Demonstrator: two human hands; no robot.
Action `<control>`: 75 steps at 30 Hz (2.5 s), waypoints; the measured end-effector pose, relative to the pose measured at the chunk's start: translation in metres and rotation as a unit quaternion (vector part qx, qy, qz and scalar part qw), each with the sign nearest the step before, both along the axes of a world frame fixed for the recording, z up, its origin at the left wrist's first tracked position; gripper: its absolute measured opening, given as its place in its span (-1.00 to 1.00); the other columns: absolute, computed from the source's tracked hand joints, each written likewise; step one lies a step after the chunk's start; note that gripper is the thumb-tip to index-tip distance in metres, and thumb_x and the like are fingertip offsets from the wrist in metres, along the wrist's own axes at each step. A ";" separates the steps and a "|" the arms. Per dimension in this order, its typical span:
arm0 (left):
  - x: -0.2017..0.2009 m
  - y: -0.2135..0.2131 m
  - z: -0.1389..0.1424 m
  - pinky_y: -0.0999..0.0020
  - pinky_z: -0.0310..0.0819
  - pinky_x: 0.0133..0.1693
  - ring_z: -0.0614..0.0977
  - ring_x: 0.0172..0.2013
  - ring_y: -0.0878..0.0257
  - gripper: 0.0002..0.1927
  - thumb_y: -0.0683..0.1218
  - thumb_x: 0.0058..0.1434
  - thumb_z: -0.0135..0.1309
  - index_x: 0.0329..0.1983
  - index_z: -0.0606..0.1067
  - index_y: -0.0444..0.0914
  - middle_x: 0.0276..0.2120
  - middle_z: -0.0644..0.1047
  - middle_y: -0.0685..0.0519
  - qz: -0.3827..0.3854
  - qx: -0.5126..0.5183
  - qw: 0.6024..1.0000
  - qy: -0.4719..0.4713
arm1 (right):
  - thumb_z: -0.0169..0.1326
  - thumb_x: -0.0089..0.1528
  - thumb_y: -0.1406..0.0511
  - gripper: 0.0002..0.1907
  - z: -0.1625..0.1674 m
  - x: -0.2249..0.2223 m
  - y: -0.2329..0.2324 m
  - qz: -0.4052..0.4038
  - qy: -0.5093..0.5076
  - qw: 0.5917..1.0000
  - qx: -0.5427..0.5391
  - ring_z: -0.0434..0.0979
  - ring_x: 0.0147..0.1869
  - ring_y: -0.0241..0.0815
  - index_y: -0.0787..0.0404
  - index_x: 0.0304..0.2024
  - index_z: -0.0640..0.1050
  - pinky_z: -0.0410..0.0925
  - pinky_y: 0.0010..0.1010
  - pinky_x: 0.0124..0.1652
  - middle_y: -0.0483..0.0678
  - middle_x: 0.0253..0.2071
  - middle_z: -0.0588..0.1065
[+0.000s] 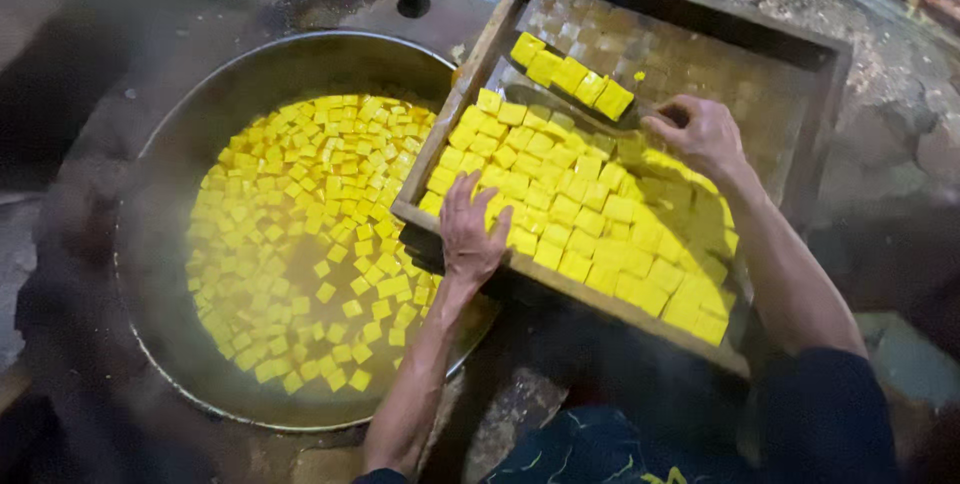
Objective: The person uses a slotted skimmer to scoop fried yellow tofu cubes out of a large hot-oil vat and transfers them into a woven bamboo draining tray, occasionally steadying the tray by hand and rearranging the tofu pieces as they accumulate.
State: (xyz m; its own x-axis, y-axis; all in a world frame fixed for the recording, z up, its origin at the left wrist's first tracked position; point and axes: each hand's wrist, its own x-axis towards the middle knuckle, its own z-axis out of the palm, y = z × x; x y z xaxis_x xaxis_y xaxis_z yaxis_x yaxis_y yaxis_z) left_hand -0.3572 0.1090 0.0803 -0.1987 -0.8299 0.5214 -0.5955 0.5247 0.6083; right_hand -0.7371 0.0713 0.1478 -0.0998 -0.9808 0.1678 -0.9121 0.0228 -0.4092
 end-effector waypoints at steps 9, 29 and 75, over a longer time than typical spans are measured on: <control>-0.017 -0.016 -0.007 -0.08 0.18 0.31 0.34 0.33 -0.20 -0.60 0.06 0.22 0.21 0.01 0.53 -0.27 0.27 0.40 -0.21 0.042 0.054 0.996 -0.057 | 0.20 0.34 0.06 -0.63 -0.046 0.014 -0.020 0.031 0.130 0.988 -0.076 0.61 -0.19 0.09 0.23 -0.10 0.58 0.42 -0.09 -0.29 0.07 -0.19 0.57; 0.124 0.089 -0.076 -0.04 0.24 0.34 0.41 0.31 -0.13 -0.70 -0.09 0.22 0.19 0.01 0.55 -0.26 0.23 0.47 -0.15 0.287 0.053 0.956 0.034 | 0.22 0.39 0.31 -0.78 -0.013 0.187 0.034 0.096 -0.301 0.943 -0.106 0.60 -0.14 -0.19 0.24 0.05 0.55 0.48 -0.34 -0.10 -0.02 -0.16 0.58; 0.281 0.193 -0.208 -0.14 -0.14 0.39 0.09 0.45 -0.21 -0.24 0.31 0.43 -0.37 0.19 0.45 -0.43 0.40 0.14 -0.38 0.245 0.415 0.872 -0.084 | 0.15 0.36 0.00 -0.47 -0.278 0.515 0.062 0.105 -0.176 0.911 0.359 0.49 -0.29 -0.19 0.42 -0.09 0.54 0.35 -0.28 -0.32 0.02 -0.34 0.56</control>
State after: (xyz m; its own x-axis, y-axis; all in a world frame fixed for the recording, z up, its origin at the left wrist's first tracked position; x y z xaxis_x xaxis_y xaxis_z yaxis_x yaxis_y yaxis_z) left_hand -0.0765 0.3023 -0.1279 0.2698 -0.9148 -0.3007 -0.7424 -0.3965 0.5400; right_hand -0.2225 0.1335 -0.1306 0.1790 -0.8288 -0.5301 -0.7429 0.2394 -0.6252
